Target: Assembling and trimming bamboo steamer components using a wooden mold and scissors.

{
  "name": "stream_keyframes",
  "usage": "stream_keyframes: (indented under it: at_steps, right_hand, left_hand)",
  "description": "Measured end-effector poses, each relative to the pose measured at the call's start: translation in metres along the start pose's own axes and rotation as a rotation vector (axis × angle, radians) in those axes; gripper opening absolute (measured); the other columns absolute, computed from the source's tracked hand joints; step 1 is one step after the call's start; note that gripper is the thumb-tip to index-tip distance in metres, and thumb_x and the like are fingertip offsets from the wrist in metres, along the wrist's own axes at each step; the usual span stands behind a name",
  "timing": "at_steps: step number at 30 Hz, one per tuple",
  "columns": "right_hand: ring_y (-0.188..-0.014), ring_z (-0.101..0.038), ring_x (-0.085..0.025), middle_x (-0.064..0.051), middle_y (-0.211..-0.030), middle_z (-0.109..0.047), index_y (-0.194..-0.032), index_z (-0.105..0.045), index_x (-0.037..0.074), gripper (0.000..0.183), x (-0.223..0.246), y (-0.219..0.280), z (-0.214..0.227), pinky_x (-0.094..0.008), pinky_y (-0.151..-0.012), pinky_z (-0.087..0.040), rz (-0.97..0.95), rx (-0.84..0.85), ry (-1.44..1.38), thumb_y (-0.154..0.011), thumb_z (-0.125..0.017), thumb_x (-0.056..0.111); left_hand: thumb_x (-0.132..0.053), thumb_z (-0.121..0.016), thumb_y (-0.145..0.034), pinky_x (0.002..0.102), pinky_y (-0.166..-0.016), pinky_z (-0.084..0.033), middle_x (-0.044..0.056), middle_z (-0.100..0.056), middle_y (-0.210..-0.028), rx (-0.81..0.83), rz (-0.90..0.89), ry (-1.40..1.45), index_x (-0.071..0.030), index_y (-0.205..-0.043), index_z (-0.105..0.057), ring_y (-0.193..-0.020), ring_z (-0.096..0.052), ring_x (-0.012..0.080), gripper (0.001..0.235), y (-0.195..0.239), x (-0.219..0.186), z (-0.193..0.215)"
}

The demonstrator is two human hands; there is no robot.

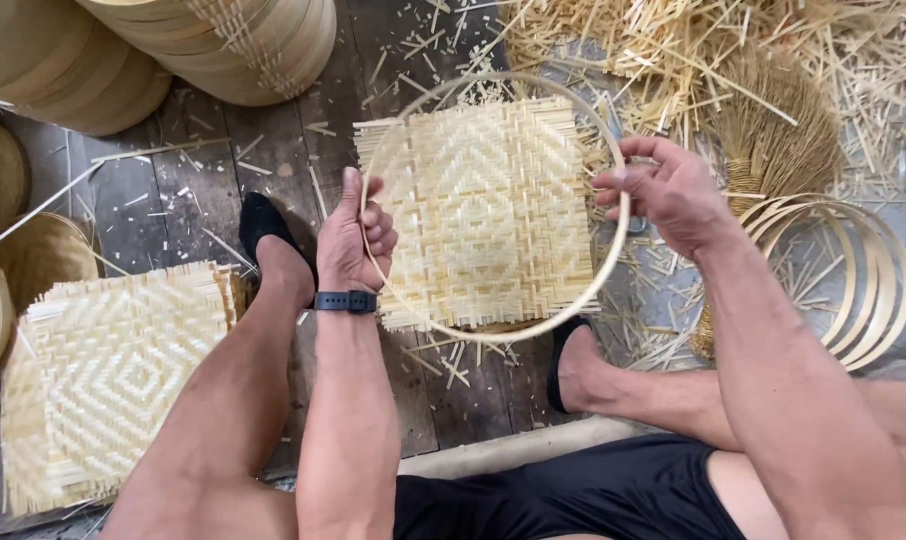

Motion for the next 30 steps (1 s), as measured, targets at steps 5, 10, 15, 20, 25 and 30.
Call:
stream_keyframes:
  at_steps: [5, 10, 15, 20, 25, 30]
  right_hand:
    - [-0.087, -0.077, -0.018, -0.017, -0.107, -0.075, -0.127, -0.056, -0.003, 0.037, -0.063, -0.033, -0.010, -0.032, -0.068, -0.064, 0.047, -0.138, 0.142, -0.091, -0.064, 0.002]
    - [-0.077, -0.073, -0.017, -0.015, -0.095, -0.075, -0.107, -0.071, -0.003, 0.023, -0.094, -0.059, -0.026, -0.030, -0.060, -0.065, 0.032, -0.282, 0.314, -0.088, -0.077, 0.007]
    - [-0.073, -0.071, -0.015, -0.009, -0.084, -0.076, -0.099, -0.079, 0.003, 0.018, -0.148, -0.094, -0.021, -0.030, -0.069, -0.057, 0.246, -0.388, 0.693, -0.084, -0.084, 0.010]
    - [-0.075, -0.071, -0.014, -0.007, -0.089, -0.078, -0.107, -0.080, 0.008, 0.019, -0.163, -0.095, -0.023, -0.030, -0.073, -0.057, 0.137, -0.406, 0.698, -0.089, -0.081, 0.015]
    - [-0.075, -0.071, -0.014, -0.008, -0.088, -0.078, -0.106, -0.080, 0.009, 0.020, -0.166, -0.106, -0.012, -0.030, -0.072, -0.057, 0.037, -0.401, 0.678, -0.088, -0.083, 0.018]
    - [-0.076, -0.073, -0.017, -0.013, -0.089, -0.078, -0.107, -0.080, 0.005, 0.019, -0.166, -0.099, -0.013, -0.032, -0.076, -0.057, 0.195, -0.399, 0.692, -0.091, -0.082, 0.014]
  left_hand:
    - [-0.023, -0.075, -0.090, 0.021, -0.046, -0.039, -0.001, -0.060, -0.069, -0.258, -0.402, -0.250, -0.008, -0.100, -0.070, -0.055, -0.052, 0.0062, 0.018, -0.044, 0.035, 0.051]
    - [-0.004, -0.075, -0.082, 0.027, -0.065, -0.055, 0.004, -0.074, -0.087, -0.398, -0.680, -0.882, -0.009, -0.118, -0.076, -0.071, -0.065, 0.0114, 0.036, -0.095, 0.057, 0.121]
    - [-0.002, -0.080, -0.075, 0.044, -0.093, -0.047, 0.015, -0.073, -0.084, -0.401, -0.702, -1.483, -0.019, -0.122, -0.078, -0.074, -0.070, 0.0251, 0.051, -0.110, 0.068, 0.143]
    - [-0.004, -0.085, -0.073, 0.037, -0.075, -0.056, 0.016, -0.075, -0.085, -0.422, -0.491, -1.359, -0.014, -0.120, -0.077, -0.074, -0.070, 0.0235, 0.048, -0.086, 0.062, 0.138]
    - [-0.003, -0.087, -0.074, 0.029, -0.073, -0.061, 0.011, -0.080, -0.088, -0.455, -0.405, -1.179, -0.001, -0.105, -0.080, -0.075, -0.074, 0.0140, 0.032, -0.084, 0.049, 0.113]
    - [0.000, -0.086, -0.077, 0.029, -0.068, -0.063, 0.011, -0.079, -0.086, -0.529, -0.233, -1.164, 0.002, -0.102, -0.079, -0.072, -0.074, 0.0149, 0.026, -0.072, 0.036, 0.089]
Point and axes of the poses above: each hand's wrist, its own y-axis away from the middle knuckle, its own z-axis out of the back of the hand, x = y × z, the point moved 1 cm from there along -y, towards the middle knuckle
